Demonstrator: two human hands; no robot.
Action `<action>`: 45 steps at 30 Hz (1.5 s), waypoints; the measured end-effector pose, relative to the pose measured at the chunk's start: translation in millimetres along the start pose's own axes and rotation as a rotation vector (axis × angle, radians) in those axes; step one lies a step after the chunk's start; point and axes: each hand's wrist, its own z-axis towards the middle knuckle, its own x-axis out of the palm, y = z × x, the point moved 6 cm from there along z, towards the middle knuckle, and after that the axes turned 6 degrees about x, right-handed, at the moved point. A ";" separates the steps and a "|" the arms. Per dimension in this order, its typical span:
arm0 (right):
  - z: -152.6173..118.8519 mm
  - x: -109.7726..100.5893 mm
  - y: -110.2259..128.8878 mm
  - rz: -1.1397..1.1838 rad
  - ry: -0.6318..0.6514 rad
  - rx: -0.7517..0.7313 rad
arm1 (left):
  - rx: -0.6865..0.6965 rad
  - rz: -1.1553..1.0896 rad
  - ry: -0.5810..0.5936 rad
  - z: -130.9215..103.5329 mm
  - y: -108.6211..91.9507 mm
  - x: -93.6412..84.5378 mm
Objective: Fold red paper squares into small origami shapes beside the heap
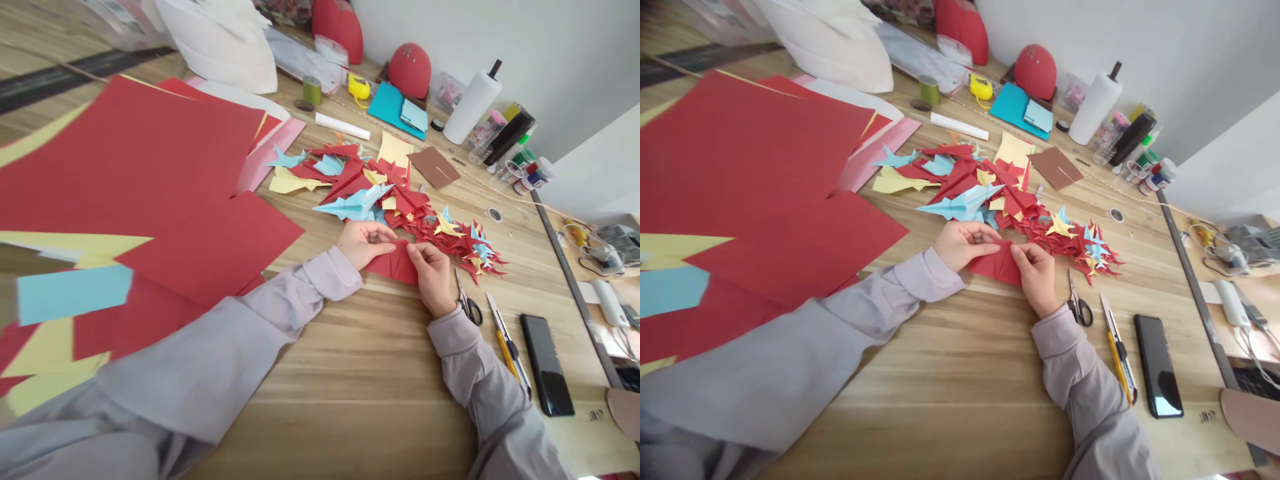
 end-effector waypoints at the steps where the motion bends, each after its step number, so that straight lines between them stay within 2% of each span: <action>1: -0.1 0.7 -0.3 0.015 0.012 0.005 | 0.001 -0.001 -0.006 0.0 -0.1 -0.5; 6: -0.1 3.0 -0.5 -0.004 0.042 0.020 | -0.002 -0.016 -0.049 -0.4 -1.2 -2.7; 19: 0.4 -0.3 -0.7 -0.052 -0.023 -0.016 | 0.075 0.076 0.065 -2.2 3.0 6.0; 27: 1.4 -1.1 -4.2 -0.016 -0.018 0.002 | 0.021 0.025 0.045 -0.2 4.3 4.9; 36: 0.8 1.5 -3.1 0.031 -0.001 0.014 | 0.072 0.043 0.002 1.9 2.4 -0.7; 40: -0.5 1.9 1.8 0.019 0.010 -0.017 | 0.121 0.117 -0.012 2.7 -1.5 -1.7; 45: 0.1 -1.8 3.9 -0.004 -0.041 -0.087 | 0.106 0.114 -0.022 3.5 -0.3 -2.5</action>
